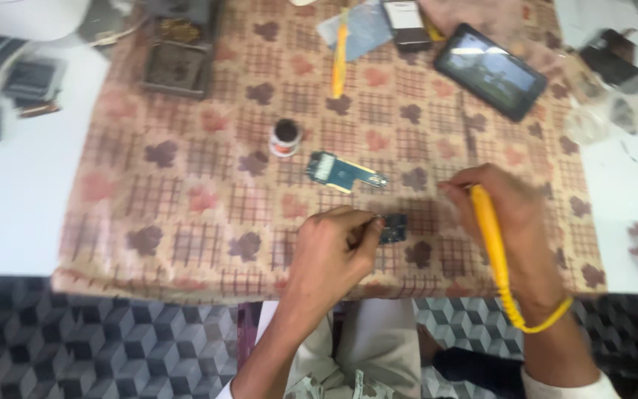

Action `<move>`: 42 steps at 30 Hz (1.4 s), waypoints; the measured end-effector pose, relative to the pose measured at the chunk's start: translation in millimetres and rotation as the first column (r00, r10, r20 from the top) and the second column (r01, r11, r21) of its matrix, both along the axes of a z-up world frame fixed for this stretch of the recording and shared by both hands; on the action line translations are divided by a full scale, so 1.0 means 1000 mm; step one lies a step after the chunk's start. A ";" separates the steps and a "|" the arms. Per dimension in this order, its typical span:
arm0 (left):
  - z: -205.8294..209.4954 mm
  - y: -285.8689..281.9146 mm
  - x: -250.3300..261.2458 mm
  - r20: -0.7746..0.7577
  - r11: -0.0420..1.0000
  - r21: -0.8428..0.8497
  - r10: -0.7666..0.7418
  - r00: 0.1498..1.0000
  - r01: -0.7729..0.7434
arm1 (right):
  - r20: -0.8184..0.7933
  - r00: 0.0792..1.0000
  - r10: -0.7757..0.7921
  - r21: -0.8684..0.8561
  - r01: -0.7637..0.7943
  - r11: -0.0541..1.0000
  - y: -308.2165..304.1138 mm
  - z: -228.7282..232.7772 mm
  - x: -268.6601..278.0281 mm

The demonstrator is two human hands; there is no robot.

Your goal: The person uses a soldering iron to apply solder to a small blue circuit board held in their left hand. They repeatedly touch the iron to various points on the board while working at a table.

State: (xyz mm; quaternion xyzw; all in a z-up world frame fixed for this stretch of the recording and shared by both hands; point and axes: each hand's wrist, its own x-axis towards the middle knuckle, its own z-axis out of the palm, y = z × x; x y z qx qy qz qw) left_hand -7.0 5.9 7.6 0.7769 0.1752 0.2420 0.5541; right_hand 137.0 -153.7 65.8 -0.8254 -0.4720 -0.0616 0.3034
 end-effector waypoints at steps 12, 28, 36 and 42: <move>0.006 -0.005 0.005 -0.072 1.000 -0.005 -0.026 0.997 0.025 | -0.425 0.905 -0.007 0.237 0.119 0.964 -0.039 -0.064 -0.013; -0.025 -0.001 -0.009 0.056 0.974 0.203 -0.113 0.992 0.100 | -0.381 0.919 0.097 0.180 -0.029 0.983 -0.032 -0.078 -0.035; -0.021 -0.003 -0.005 -0.021 0.974 0.192 -0.122 0.992 0.124 | -0.352 0.933 0.079 0.194 -0.009 0.981 -0.034 -0.079 -0.035; -0.014 -0.004 -0.003 -0.046 0.975 0.181 -0.120 0.992 0.126 | -0.360 0.930 0.078 0.210 0.000 0.978 -0.033 -0.076 -0.033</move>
